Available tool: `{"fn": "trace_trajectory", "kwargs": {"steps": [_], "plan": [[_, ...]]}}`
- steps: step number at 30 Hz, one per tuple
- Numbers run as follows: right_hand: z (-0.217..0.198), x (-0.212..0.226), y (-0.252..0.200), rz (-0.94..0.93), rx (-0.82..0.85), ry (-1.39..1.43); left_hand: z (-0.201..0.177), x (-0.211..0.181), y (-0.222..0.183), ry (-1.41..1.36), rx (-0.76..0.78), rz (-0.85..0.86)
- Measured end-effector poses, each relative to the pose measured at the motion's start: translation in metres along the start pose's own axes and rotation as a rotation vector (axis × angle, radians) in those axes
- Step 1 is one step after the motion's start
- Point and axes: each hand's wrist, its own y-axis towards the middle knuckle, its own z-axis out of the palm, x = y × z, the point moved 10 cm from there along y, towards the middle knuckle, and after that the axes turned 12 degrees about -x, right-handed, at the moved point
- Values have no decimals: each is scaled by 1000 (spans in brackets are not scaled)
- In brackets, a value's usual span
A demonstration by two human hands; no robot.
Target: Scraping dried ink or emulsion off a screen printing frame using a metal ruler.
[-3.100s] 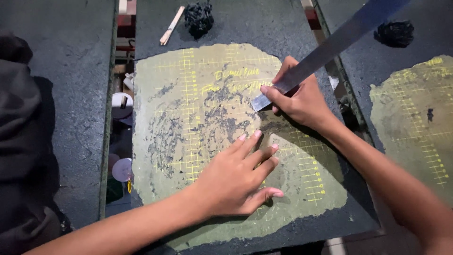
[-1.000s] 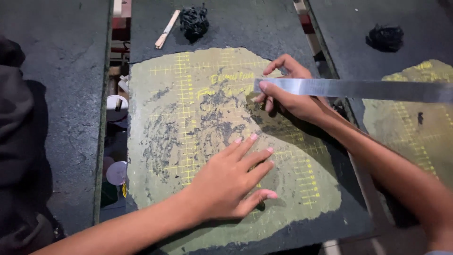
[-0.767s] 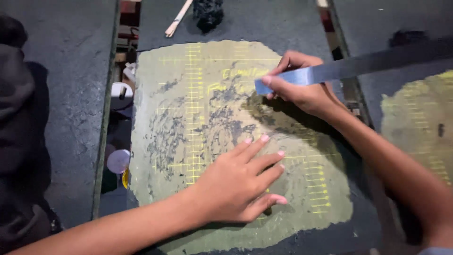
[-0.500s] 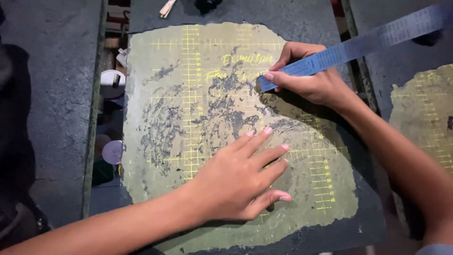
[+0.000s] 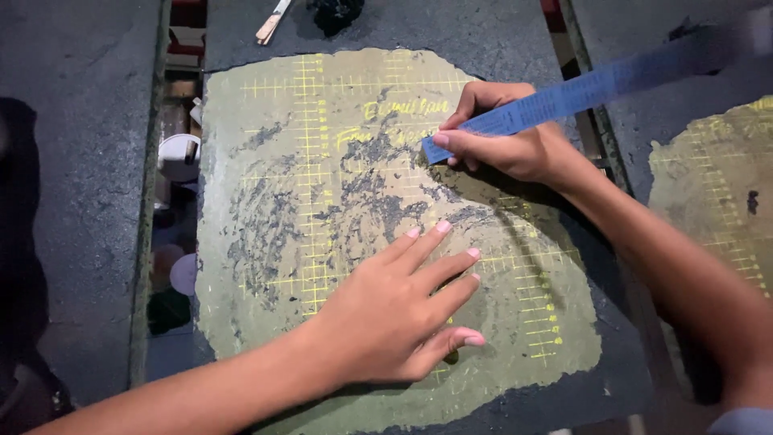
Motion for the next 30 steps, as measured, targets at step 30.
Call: {"fn": "trace_trajectory", "kwargs": {"steps": [30], "plan": [[-1,-5,1,23,16,76,0,0,-1,0,2,0]]}}
